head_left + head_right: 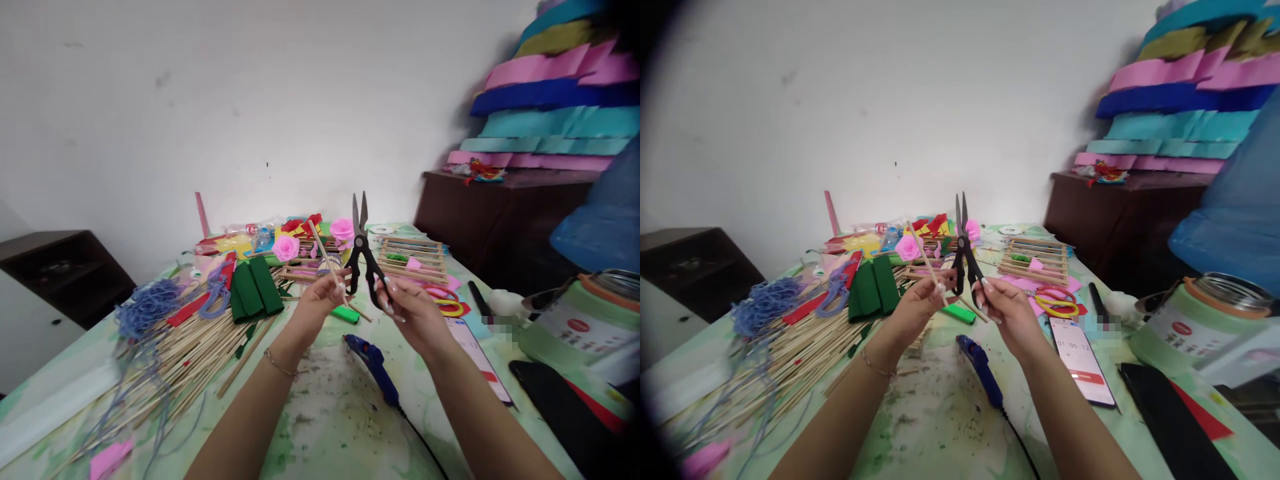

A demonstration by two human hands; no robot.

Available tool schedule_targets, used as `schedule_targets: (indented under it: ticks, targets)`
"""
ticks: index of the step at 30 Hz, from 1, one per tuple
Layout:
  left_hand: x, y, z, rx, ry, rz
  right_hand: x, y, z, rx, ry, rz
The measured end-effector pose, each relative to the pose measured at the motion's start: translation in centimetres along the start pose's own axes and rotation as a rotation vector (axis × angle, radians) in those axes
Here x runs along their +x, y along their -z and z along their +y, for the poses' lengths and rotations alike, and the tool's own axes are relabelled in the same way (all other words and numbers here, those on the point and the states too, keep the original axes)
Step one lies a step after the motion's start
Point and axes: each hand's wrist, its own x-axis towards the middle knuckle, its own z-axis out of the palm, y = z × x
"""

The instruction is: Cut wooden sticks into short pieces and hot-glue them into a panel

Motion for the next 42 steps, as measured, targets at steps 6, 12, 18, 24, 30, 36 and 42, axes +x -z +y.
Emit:
schedule_targets:
  ticks: [6, 12, 18, 24, 30, 36, 42]
  targets:
    - [-1.0, -1.0, 0.1, 0.067, -0.003, 0.009, -1.5, -0.5, 0.7, -0.067, 0.043, 0.066]
    - [-1.4, -2.2, 0.1, 0.084, -0.034, 0.037, -1.6, -0.8, 1.6, -0.12, 0.118, -0.037]
    - [-2.1, -4.2, 0.8, 0.029, 0.049, -0.029, -0.5, -0.7, 2.2, -0.048, 0.084, -0.01]
    - [-2.3, -3.9, 1.1, 0.19, -0.01, -0.078, -0.5, -0.3, 1.9, -0.057, -0.032, -0.027]
    - [-2.1, -3.3, 1.6, 0.659, 0.024, -0.043, 0.2, -0.9, 2.8, -0.311, 0.052, 0.041]
    - [-0.2, -3.2, 1.5, 0.44, -0.091, 0.013, 1.2, -0.6, 2.8, -0.188, 0.111, 0.021]
    - [-0.3, 0.2, 1.4, 0.138, 0.013, 0.089, 0.5, 2.3, 2.3, 0.002, -0.128, -0.197]
